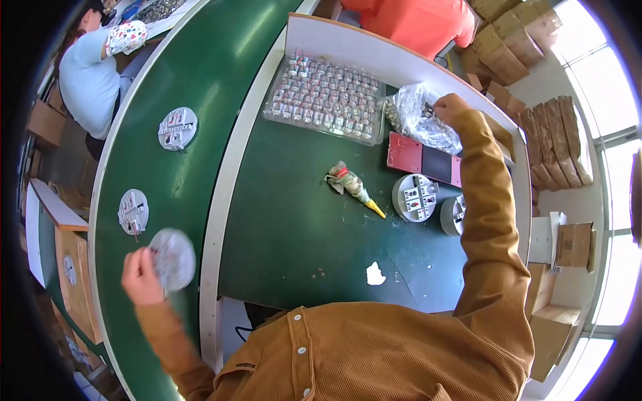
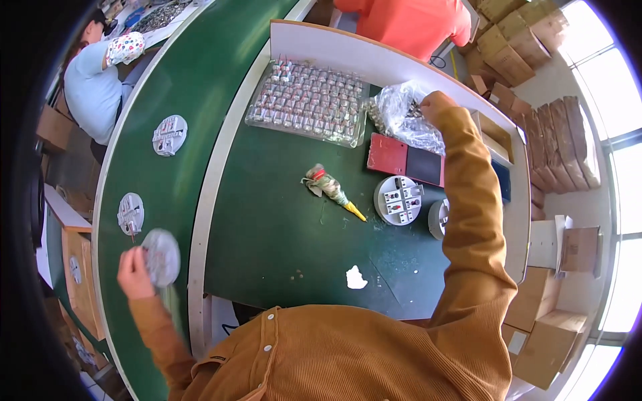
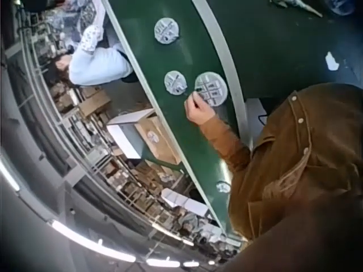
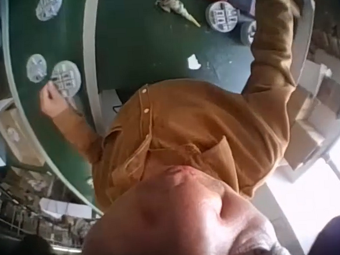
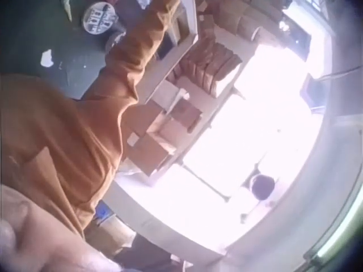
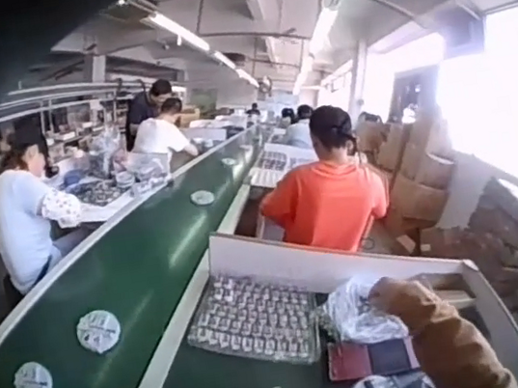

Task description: The person assembles electronic components onto circular bases by hand.

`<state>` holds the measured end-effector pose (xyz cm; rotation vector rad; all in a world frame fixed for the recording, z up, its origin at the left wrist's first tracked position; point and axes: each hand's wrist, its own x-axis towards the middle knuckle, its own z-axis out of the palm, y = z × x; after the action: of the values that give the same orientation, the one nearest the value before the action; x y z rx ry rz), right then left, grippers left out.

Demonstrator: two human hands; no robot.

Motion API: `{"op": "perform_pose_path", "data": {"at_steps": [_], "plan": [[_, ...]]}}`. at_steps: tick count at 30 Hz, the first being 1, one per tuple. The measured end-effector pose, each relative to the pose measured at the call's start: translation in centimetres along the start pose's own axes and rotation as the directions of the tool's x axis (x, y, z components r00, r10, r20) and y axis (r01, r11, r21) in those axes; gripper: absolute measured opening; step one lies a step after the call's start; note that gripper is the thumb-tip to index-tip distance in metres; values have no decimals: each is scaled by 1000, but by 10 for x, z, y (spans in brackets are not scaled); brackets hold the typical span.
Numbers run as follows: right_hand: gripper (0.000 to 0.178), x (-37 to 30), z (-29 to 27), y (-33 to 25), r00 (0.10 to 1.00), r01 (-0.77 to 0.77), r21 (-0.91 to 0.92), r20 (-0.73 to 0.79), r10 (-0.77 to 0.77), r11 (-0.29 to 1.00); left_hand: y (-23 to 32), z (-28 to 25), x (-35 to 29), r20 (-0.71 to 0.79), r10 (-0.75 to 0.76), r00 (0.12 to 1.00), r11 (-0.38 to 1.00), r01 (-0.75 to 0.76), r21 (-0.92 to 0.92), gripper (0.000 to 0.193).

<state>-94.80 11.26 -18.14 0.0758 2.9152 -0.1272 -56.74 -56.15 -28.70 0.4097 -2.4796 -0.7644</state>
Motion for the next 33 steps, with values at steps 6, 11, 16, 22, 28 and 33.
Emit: {"op": "perform_pose_path", "data": {"at_steps": [6, 11, 16, 22, 28, 33], "plan": [[26, 99, 78, 55, 957, 81, -188, -260, -129, 979, 162, 126, -8, 13, 139, 990, 963, -132, -237, 9], [26, 49, 61, -19, 990, 104, -18, -97, -106, 994, 162, 129, -37, 110, 36, 993, 980, -14, -199, 12], [30, 14, 4, 30, 995, -44, -114, -91, 34, 993, 174, 129, -19, 274, 124, 954, 970, -59, -235, 37], [24, -189, 8, -133, 976, 190, 561, -197, -93, 806, 166, 137, -15, 410, 490, 769, 860, -349, -373, 90], [21, -260, 133, -233, 863, 491, 579, -221, -454, 651, 184, 147, -24, 399, 410, 820, 887, -256, -385, 94], [27, -247, 143, -236, 682, 731, 358, -339, -648, 582, 183, 145, -21, 397, 439, 806, 872, -275, -404, 93]]}}
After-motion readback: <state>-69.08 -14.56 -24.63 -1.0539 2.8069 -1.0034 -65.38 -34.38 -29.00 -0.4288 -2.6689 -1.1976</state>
